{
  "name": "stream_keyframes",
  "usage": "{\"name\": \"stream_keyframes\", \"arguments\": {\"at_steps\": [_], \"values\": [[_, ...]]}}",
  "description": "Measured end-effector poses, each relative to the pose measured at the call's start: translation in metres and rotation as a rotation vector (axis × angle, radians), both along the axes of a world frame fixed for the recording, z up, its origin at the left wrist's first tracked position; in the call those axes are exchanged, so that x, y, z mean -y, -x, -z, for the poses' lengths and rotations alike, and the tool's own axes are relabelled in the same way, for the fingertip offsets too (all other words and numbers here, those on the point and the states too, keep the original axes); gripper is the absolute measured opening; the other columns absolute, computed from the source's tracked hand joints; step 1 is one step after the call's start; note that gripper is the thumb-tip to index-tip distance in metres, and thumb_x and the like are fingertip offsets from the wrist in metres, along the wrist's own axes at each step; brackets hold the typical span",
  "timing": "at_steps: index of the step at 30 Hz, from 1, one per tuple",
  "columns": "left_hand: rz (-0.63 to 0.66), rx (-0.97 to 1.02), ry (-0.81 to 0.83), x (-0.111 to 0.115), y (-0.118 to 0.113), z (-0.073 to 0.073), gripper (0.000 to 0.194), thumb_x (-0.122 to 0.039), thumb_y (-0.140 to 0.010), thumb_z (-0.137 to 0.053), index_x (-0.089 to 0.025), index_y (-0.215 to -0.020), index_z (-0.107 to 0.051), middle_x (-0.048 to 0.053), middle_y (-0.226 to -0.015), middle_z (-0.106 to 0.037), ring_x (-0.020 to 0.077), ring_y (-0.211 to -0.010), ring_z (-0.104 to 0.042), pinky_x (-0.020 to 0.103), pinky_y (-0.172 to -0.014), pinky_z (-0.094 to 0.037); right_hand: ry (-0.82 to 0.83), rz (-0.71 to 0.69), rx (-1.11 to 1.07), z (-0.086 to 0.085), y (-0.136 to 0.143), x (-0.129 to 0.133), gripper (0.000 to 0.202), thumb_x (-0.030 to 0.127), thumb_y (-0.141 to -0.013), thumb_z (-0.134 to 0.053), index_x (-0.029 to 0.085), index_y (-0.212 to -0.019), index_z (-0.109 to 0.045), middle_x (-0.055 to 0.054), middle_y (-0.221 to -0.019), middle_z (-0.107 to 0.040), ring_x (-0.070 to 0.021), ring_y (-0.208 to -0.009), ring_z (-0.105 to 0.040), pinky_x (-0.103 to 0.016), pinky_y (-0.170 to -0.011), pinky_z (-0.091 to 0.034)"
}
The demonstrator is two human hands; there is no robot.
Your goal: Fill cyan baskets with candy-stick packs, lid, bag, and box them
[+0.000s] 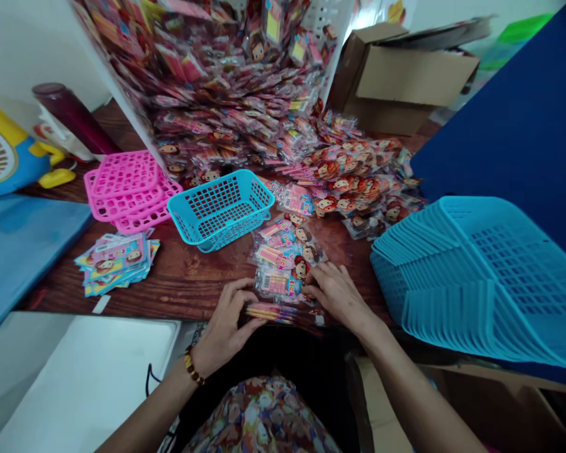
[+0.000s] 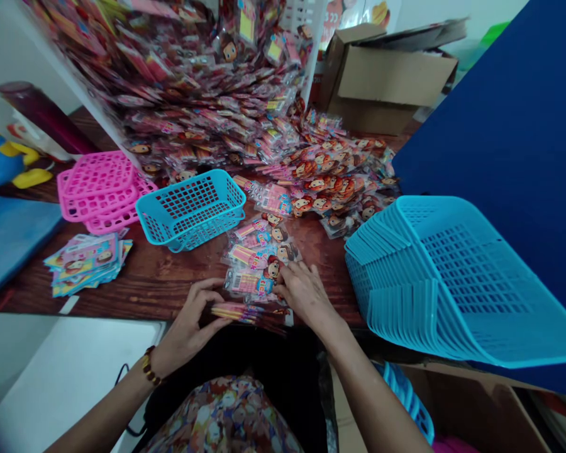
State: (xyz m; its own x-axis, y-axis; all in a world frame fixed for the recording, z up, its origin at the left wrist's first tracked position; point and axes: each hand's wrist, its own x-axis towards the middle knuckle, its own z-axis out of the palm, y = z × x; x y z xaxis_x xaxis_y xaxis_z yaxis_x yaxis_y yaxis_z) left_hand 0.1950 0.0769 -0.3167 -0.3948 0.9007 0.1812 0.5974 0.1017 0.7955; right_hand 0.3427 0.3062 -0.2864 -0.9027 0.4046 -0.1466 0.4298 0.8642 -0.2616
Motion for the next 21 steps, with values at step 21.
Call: {"name": "stream_keyframes", "arguments": {"at_steps": [21], "values": [[0.128, 0.069, 0.042, -0.019, 0.012, -0.009, 0.014, -0.033, -0.095, -0.059, -0.022, -0.098, -0.051, 0.005, -0.113, -0.052, 0.0207, -0.109, -0.051, 0.035, -0.094, -0.043, 0.114, 0.1, -0.239, 0.013, -0.026, -0.005, 0.066, 0.037, -0.084, -0.073, 0.025, -0.142, -0.044, -0.012, -0.129, -0.054, -0.0302, -0.119, -0.048, -0.044, -0.095, -0.039]]}}
